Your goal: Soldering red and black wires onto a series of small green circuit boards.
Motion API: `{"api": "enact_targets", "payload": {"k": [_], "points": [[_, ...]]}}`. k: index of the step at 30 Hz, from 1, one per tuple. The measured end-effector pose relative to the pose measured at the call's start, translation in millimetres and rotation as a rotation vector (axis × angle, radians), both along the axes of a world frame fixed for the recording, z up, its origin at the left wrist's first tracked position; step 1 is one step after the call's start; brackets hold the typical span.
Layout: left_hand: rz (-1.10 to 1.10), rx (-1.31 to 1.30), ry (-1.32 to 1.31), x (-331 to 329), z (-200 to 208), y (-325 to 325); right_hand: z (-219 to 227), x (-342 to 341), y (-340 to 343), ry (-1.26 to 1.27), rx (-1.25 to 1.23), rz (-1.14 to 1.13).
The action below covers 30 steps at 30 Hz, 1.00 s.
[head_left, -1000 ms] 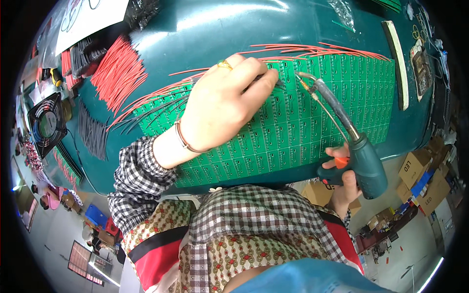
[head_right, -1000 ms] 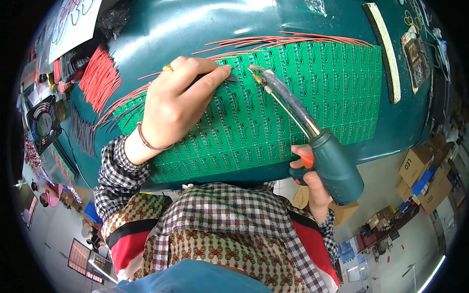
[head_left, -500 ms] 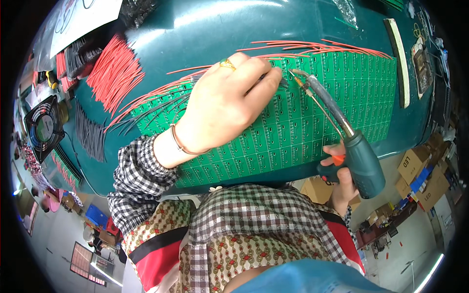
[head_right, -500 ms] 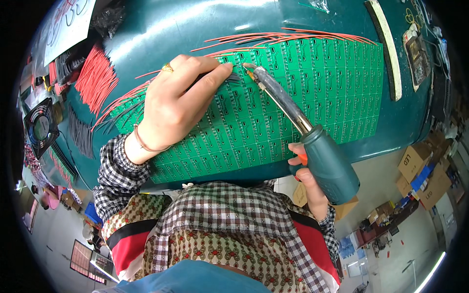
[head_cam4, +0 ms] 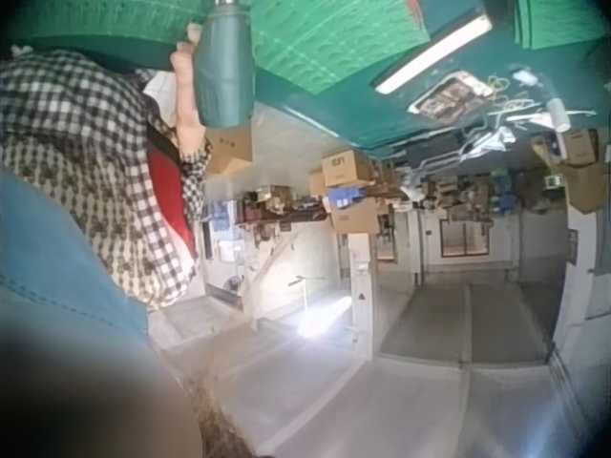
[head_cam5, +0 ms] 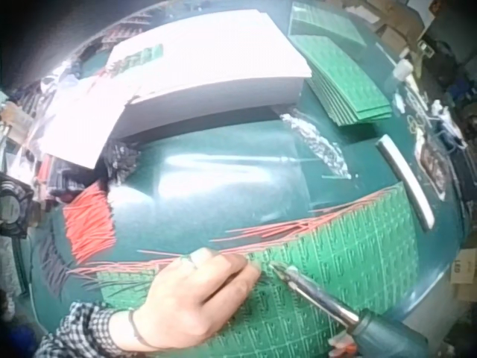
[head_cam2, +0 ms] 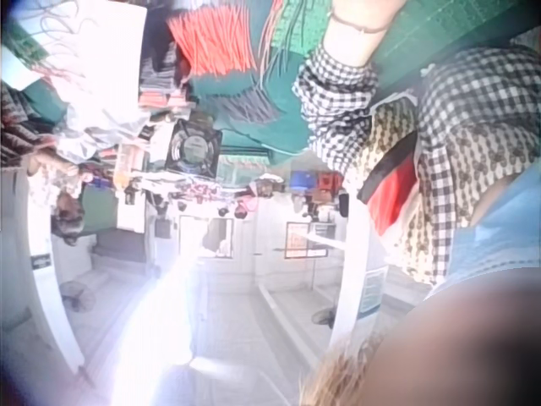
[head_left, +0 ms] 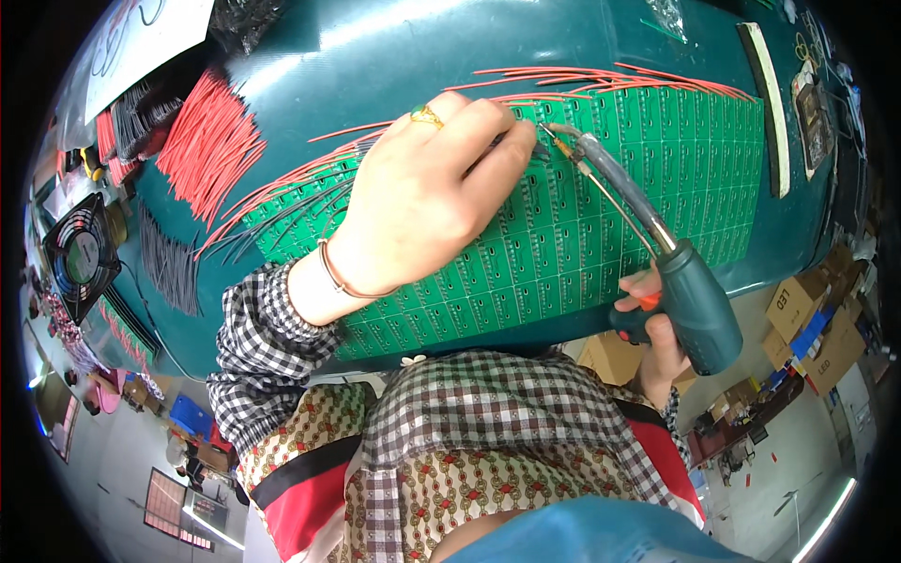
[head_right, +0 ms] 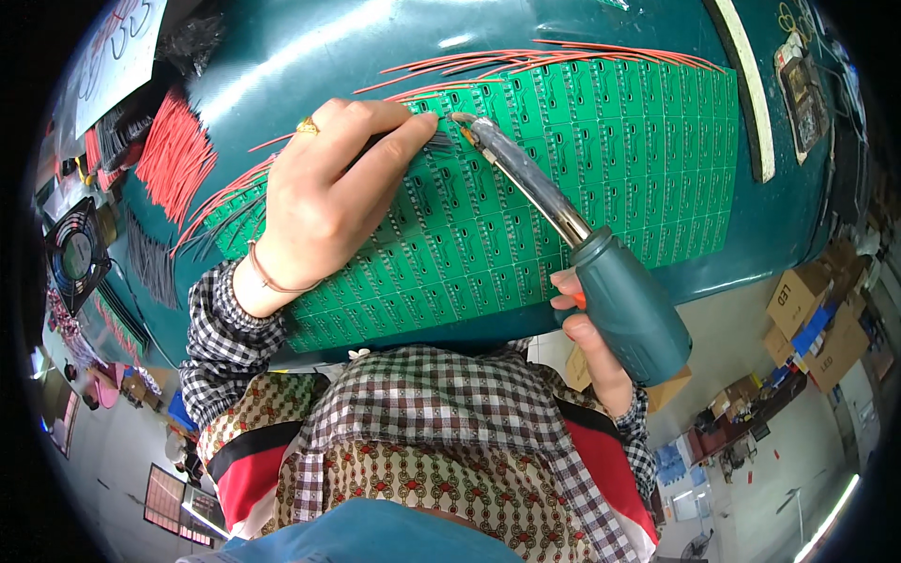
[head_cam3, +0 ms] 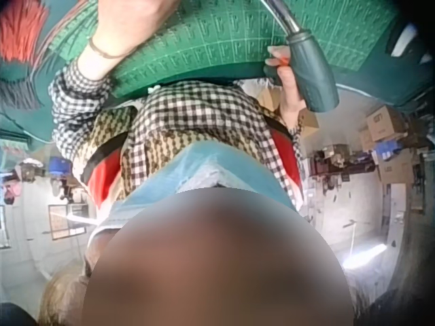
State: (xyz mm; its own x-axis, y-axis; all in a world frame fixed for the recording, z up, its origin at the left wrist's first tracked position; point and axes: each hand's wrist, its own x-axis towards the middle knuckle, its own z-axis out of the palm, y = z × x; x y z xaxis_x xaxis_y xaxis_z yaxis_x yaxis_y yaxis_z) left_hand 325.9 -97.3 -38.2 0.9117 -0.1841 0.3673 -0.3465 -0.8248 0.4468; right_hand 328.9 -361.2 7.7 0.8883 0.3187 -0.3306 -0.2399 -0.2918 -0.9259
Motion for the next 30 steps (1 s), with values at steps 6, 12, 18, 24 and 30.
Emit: {"api": "enact_targets", "payload": {"k": [6,12,18,24,30], "points": [[-0.005,0.0,0.0,-0.4,0.1,0.5,0.7,-0.4,-0.4,0.001,0.001,0.0],[-0.004,-0.001,0.009,-0.2,1.1,0.0,-0.2,1.0,-1.5,-0.001,0.012,0.031],[-0.005,-0.004,-0.005,0.1,-0.6,0.5,-1.2,0.2,0.8,-0.017,0.027,0.005],[-0.007,-0.003,-0.005,0.2,-0.8,0.4,-0.6,1.7,2.8,-0.042,0.019,-0.007],[-0.006,0.005,0.008,-0.4,1.2,1.3,-0.6,1.6,4.9,-0.028,0.021,-0.001]]}}
